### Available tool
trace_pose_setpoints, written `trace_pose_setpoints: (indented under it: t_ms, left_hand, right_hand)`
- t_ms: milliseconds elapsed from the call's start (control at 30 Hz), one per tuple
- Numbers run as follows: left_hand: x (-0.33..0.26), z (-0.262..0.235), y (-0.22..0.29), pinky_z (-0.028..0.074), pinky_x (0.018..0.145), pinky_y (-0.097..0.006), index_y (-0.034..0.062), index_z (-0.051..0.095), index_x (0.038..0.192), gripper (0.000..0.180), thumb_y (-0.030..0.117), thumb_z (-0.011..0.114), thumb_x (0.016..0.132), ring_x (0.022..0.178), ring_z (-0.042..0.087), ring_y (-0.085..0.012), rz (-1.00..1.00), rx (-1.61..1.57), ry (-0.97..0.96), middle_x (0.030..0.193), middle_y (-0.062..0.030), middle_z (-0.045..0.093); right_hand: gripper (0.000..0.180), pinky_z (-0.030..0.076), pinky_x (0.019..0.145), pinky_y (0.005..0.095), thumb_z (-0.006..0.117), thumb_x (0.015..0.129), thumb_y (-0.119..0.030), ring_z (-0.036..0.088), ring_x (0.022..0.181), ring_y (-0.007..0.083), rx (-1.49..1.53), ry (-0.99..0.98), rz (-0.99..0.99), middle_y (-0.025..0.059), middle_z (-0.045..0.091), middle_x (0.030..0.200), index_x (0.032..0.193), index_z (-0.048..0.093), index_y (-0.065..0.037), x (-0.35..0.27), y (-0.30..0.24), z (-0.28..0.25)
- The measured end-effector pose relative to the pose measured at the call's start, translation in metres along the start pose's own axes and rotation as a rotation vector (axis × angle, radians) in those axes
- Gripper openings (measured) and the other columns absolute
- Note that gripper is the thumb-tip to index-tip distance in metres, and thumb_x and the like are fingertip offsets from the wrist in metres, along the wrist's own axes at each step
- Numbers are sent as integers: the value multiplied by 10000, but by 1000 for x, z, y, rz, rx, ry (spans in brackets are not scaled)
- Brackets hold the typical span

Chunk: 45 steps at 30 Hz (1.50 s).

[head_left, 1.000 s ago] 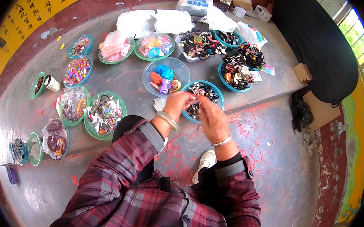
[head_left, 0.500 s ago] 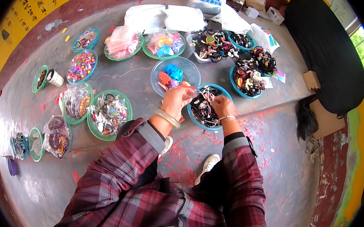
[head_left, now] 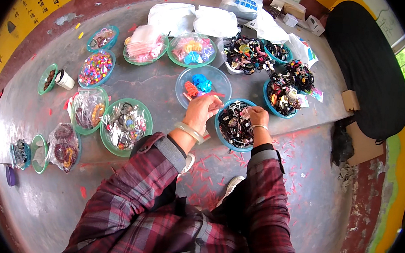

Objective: The person sits on the floor surrounded by bowls of hair accessories and plastic bags. They pick up individual hair clips and ties, inspect them, and place them into small plastic bags or back into the bowls.

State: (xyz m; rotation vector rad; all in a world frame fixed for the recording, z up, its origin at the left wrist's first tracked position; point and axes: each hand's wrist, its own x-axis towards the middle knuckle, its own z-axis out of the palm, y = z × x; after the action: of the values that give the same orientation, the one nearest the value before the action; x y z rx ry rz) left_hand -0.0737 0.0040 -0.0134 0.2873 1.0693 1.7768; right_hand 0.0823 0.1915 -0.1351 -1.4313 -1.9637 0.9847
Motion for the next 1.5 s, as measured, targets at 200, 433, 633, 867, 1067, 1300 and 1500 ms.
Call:
trace_pose_setpoints:
  t_ms: [200, 433, 633, 867, 1067, 1300, 1500]
  left_hand:
    - [1, -1, -8, 410, 827, -315, 25, 578, 906, 243, 199, 420, 845, 908, 555, -177, -27, 32, -37, 941, -74, 595]
    - [-5, 9, -10, 407, 834, -315, 29, 545, 970, 251, 202, 410, 849, 903, 551, -170, -26, 47, -95, 907, -65, 582]
    - [-7, 16, -12, 413, 816, -314, 40, 553, 933, 234, 199, 406, 844, 903, 554, -173, -56, 78, -114, 909, -66, 584]
    - [-8, 27, -14, 451, 780, -320, 5, 542, 935, 226, 163, 400, 855, 866, 577, -199, -121, 69, -272, 914, -112, 595]
    - [-8, 33, -20, 454, 774, -321, -3, 551, 915, 226, 161, 409, 849, 856, 583, -205, -135, 88, -277, 910, -123, 602]
    - [-6, 39, -32, 450, 777, -308, 16, 573, 913, 223, 168, 428, 837, 850, 581, -166, -190, 121, -235, 896, -87, 609]
    - [-6, 47, -47, 443, 762, -258, 41, 570, 1000, 252, 192, 472, 824, 833, 567, -125, -264, 206, -256, 861, -47, 597]
  right_hand:
    - [195, 438, 530, 232, 514, 856, -212, 567, 619, 119, 754, -177, 219, 62, 609, 743, 823, 582, -32, -18, -37, -49]
    - [224, 486, 635, 330, 374, 902, -232, 584, 698, 216, 1061, -258, 368, 88, 609, 837, 870, 518, -63, -37, -58, -79]
    - [228, 497, 659, 328, 375, 893, -255, 569, 748, 220, 1377, -304, 298, 85, 586, 866, 816, 502, -82, -40, -50, -85]
    - [184, 450, 584, 269, 413, 875, -239, 546, 735, 233, 1422, -444, 144, 40, 523, 696, 800, 493, -91, -56, -72, -96]
    - [201, 481, 603, 286, 443, 870, -213, 599, 784, 249, 1436, -475, 224, 147, 602, 877, 938, 501, -33, -65, -73, -106]
    - [285, 498, 703, 284, 500, 801, 18, 588, 901, 236, 1251, -439, 94, 125, 586, 989, 1082, 493, -27, -90, -81, -120]
    - [284, 501, 681, 271, 513, 769, 76, 603, 814, 198, 1135, -249, -43, 71, 603, 877, 1039, 511, -13, -118, -102, -139]
